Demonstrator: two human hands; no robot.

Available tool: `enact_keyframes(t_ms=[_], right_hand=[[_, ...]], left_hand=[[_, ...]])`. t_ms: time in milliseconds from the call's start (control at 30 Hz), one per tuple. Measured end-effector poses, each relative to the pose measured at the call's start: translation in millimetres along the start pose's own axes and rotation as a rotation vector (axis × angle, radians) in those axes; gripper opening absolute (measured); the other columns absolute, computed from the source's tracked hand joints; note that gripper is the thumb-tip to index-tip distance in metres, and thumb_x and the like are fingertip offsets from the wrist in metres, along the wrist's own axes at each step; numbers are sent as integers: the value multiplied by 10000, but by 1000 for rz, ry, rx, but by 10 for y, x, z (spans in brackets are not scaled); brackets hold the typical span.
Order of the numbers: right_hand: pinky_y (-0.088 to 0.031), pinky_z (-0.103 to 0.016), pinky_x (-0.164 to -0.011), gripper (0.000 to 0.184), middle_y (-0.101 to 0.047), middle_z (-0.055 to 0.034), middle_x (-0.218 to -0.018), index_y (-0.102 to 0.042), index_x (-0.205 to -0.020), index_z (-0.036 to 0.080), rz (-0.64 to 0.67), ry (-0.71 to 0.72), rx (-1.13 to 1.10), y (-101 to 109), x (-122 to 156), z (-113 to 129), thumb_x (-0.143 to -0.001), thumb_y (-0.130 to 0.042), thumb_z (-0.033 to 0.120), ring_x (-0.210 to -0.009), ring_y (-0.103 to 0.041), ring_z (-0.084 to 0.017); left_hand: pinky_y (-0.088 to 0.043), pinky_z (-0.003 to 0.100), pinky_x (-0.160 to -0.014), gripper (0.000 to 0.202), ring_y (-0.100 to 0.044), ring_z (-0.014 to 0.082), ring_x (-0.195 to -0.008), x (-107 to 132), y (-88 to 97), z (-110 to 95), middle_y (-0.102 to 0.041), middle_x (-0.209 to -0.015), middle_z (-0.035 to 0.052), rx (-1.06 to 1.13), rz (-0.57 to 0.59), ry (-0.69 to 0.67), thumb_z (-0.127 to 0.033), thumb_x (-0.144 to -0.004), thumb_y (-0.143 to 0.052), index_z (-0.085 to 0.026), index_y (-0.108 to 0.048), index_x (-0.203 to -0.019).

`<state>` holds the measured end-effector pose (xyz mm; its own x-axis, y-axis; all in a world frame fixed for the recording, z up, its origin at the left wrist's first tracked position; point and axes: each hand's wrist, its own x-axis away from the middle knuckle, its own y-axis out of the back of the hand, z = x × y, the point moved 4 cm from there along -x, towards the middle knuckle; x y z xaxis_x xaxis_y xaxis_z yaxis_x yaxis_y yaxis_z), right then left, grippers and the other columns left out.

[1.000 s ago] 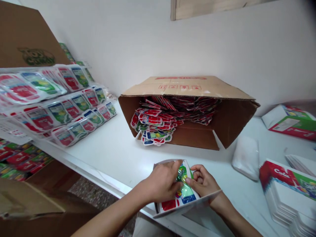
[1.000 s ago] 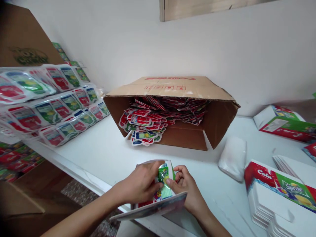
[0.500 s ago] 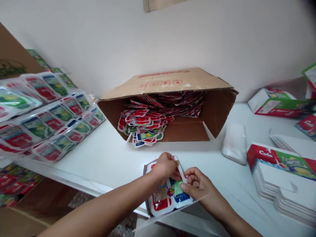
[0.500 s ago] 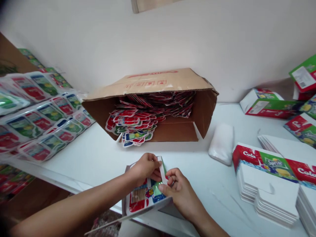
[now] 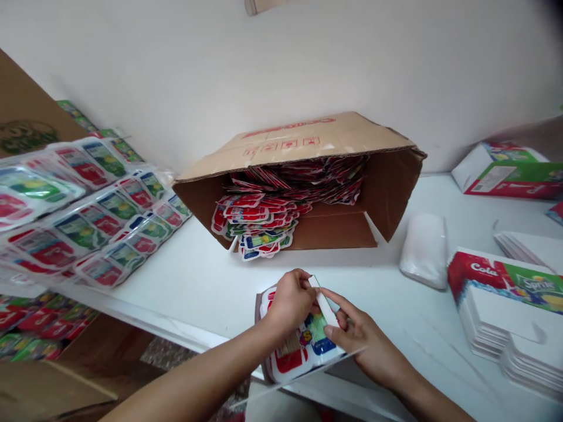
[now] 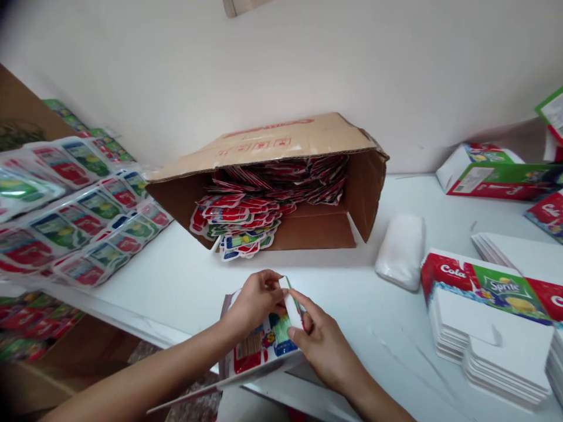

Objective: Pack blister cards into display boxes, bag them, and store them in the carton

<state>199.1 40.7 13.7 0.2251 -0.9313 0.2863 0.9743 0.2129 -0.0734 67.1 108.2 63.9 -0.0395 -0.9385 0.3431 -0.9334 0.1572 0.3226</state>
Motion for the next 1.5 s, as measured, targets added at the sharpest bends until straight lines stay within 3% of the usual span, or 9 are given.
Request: enact_keyframes(t_ms=[100,200,367,500,667,867,1100,1300,1500], right_hand=[[-414,-248,-635,603,-396,30,-759,-521,-1366,264,-33,34,94,39,-1,-5,-784,-624,384,-652,-437,-123],[-449,-266,-667,550,-456,8,-784,-541,-1356,272,-17,81,282,89,-10,-28,-830,-584,426,-690,-506,-147],[-504,-296,-689,447,-632,-35,-880,-535,-1349,362,126,176,690,157,-27,-33,-934,-425,487,-774,-637,-202],[-546,-320,-763,434,-684,-50,-1083,-517,-1360,376,160,286,798,174,-19,9,-951,-401,464,-921,-672,-241],[-534,-382,-892,448,-637,-53,-1246,-497,-1377,362,168,283,904,192,-18,-25,-949,-412,468,-1083,-635,-267],[-577,-285,-670,438,-651,-39,-943,-500,-1370,372,169,323,1090,220,-40,44,-945,-425,452,-744,-683,-185],[-505,-455,-966,393,-559,-102,-1296,-601,-1268,301,151,862,1220,139,1,244,-876,-579,302,-1218,-510,-298],[-528,-415,-936,302,-645,-87,-1145,-634,-1181,269,234,999,1165,69,-98,279,-887,-572,232,-1121,-581,-254],[-583,-338,-799,265,-680,-80,-1034,-658,-1118,236,224,1123,1166,48,-154,297,-858,-617,265,-965,-643,-229]], left_hand=[[-503,283,-618,260,-619,160,-668,79,260,-272,-633,-889,42,-216,-152,-366,-210,-780,-645,-188,-642,-1039],[-490,268,-675,241,-603,158,-758,179,671,-323,-634,-913,42,-117,-320,-504,-291,-846,-597,-193,-641,-1062],[-445,317,-935,304,-586,188,-1029,421,1127,367,-642,-1072,60,252,-505,-383,-371,-847,-637,-187,-607,-1087],[-420,353,-1018,454,-493,242,-1253,569,834,921,-550,-1322,101,552,-366,-219,-445,-841,-643,-219,-549,-1224],[-503,390,-928,662,-598,260,-1116,569,440,883,-501,-1372,119,750,-203,-162,-443,-754,-738,-248,-426,-1304],[-419,458,-1006,729,-481,331,-1235,593,603,805,-477,-1326,173,396,-444,-9,-319,-619,-831,-177,-463,-1233],[-521,363,-827,574,-639,241,-956,615,555,891,-614,-1161,120,577,-429,-11,-359,-631,-825,-176,-551,-1100],[-521,355,-813,491,-666,222,-877,687,452,936,-676,-1110,119,971,-345,-105,-524,-782,-672,-159,-612,-1105],[-435,377,-939,495,-557,278,-1126,643,510,1006,-603,-1185,134,609,-521,-43,-360,-675,-787,-166,-587,-1084]])
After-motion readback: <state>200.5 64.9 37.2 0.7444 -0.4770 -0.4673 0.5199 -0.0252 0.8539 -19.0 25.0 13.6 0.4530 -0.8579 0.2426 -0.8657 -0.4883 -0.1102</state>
